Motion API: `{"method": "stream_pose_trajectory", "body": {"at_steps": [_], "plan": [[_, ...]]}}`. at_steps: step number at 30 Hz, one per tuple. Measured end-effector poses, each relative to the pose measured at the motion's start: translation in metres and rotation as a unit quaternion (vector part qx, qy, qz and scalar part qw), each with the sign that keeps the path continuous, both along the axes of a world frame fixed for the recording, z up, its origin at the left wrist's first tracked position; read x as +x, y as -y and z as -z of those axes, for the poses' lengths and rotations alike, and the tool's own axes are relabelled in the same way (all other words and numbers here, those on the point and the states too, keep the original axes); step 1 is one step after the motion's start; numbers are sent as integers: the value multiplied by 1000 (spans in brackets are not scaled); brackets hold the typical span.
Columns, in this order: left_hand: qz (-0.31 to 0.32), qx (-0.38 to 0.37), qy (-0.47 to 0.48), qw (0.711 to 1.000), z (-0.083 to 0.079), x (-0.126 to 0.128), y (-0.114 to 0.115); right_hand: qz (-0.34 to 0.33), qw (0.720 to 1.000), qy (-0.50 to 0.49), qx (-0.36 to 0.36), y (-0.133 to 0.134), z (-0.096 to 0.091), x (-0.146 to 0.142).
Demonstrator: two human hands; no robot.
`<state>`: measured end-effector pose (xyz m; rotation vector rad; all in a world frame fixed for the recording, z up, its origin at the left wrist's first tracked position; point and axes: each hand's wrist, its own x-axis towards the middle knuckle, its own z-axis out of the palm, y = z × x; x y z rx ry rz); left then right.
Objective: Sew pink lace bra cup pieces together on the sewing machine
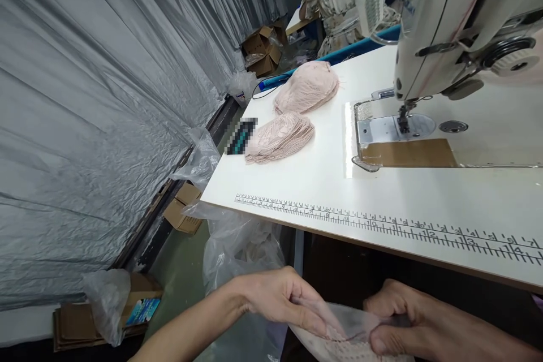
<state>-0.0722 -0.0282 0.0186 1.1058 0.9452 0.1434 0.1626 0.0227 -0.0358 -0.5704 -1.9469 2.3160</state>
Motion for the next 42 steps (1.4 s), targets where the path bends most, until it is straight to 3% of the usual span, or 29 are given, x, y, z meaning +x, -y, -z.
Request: {"method": "stream_pose_trajectory", "body": {"at_steps": [7, 18, 26, 29, 33, 42], "plan": [[5, -29, 31, 999, 4, -4, 3, -25, 1000, 0, -2, 0, 4, 2], [63, -10, -35, 997, 11, -9, 5, -36, 999, 0, 11, 4, 14, 5], [89, 2, -50, 995, 6, 5, 1, -27, 1000, 0, 4, 8, 10, 5], [63, -10, -103, 993, 14, 14, 1, -14, 1000, 7, 15, 8, 4, 5], [1, -59, -44, 997, 23, 19, 1, 6, 1000, 14, 13, 7, 0, 8], [-2, -55, -46, 997, 10, 17, -5, -4, 999, -10, -39, 2, 14, 19]]}}
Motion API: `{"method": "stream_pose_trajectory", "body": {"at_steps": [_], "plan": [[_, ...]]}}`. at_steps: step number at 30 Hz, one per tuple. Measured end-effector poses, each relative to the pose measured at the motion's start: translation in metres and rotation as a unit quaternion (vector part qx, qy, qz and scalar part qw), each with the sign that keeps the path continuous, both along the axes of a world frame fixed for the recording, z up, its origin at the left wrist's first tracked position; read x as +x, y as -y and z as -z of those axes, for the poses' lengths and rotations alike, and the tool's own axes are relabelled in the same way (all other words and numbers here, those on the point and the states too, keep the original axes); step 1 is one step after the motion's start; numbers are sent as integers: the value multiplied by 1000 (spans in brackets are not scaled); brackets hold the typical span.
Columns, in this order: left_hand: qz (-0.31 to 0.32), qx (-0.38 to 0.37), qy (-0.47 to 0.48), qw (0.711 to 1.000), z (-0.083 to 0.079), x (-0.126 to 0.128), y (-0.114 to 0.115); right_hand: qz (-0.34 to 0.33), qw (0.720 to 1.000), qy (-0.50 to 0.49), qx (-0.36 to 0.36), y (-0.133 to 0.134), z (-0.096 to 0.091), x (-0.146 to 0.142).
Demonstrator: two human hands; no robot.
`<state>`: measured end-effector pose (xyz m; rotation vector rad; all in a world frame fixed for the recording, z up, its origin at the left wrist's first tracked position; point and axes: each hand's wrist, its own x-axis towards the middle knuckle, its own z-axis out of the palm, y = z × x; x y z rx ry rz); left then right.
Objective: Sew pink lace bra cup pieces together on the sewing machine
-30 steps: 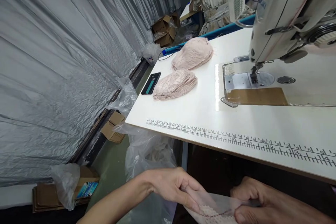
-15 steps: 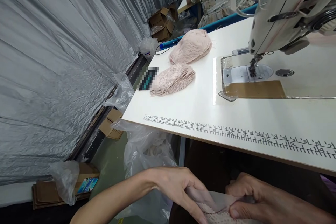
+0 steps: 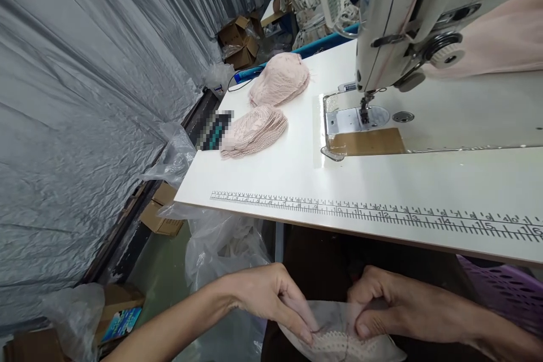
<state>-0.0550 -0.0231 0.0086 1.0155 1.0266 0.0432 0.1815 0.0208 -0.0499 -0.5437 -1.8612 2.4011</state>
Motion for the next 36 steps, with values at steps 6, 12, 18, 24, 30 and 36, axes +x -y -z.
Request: {"method": "stream_pose_trajectory", "body": {"at_steps": [6, 12, 18, 24, 30, 36], "plan": [[4, 22, -29, 999, 0, 0, 0, 16, 1000, 3, 6, 3, 1, -2], [7, 46, -29, 998, -1, -3, 0, 39, 998, 25, 42, 6, -6, 0], [-4, 76, -27, 997, -10, -2, -4, 55, 994, 48, 84, 6, -24, 9], [15, 98, -35, 994, -14, 1, -4, 65, 994, 35, 81, 6, -26, 9], [34, 97, -38, 994, -17, 1, -3, 62, 997, -6, 45, 5, -19, 5], [11, 63, -40, 997, -16, -1, -4, 50, 999, 0, -2, 6, -9, 1]]}}
